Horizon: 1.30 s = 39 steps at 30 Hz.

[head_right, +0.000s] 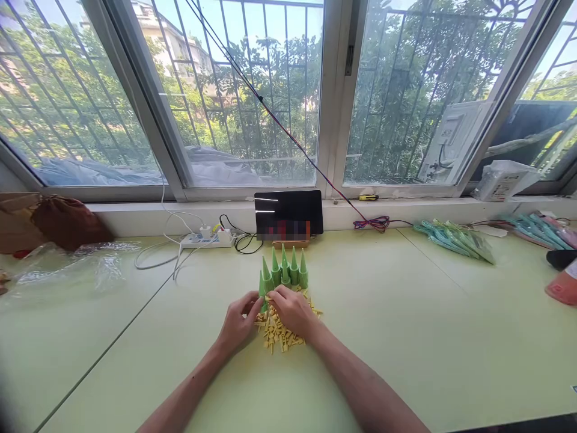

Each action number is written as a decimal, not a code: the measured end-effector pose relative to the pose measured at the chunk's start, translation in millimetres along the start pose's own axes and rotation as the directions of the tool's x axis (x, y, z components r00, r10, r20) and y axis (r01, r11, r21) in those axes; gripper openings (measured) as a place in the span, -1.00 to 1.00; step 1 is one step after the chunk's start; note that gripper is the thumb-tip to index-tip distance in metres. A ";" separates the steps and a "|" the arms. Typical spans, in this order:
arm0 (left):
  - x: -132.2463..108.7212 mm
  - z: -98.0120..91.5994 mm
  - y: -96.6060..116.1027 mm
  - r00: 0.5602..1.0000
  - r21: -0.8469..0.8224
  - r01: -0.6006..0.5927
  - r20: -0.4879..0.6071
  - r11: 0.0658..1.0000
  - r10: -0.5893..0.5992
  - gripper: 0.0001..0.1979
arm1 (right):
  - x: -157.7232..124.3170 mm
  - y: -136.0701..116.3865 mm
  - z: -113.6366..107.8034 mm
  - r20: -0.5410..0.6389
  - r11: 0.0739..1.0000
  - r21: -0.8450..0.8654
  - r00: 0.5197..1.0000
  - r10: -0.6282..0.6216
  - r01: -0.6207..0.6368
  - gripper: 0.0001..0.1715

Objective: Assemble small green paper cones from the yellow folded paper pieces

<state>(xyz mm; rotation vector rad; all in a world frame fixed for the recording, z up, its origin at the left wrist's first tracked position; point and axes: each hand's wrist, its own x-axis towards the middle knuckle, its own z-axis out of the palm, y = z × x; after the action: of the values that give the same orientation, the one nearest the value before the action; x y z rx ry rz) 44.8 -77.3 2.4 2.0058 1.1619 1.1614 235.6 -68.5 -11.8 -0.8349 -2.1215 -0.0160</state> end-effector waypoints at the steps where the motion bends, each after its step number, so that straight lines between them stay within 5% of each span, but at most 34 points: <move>1: -0.1 0.0 -0.3 1.000 -0.002 0.001 0.003 1.000 -0.001 -0.65 | 0.1 0.0 0.0 -0.002 1.000 0.002 1.000 -0.002 0.002 -0.70; 39: -2.2 3.5 -8.4 0.998 0.042 -0.059 -0.020 0.997 0.060 -0.71 | -3.6 1.5 2.0 -0.026 1.000 0.024 1.000 0.014 -0.013 -0.68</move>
<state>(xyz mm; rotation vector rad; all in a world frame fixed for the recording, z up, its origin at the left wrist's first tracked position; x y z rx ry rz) 43.8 -75.3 -6.6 2.0766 1.1525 1.1999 236.6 -68.8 -16.0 -0.8307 -2.0877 0.0058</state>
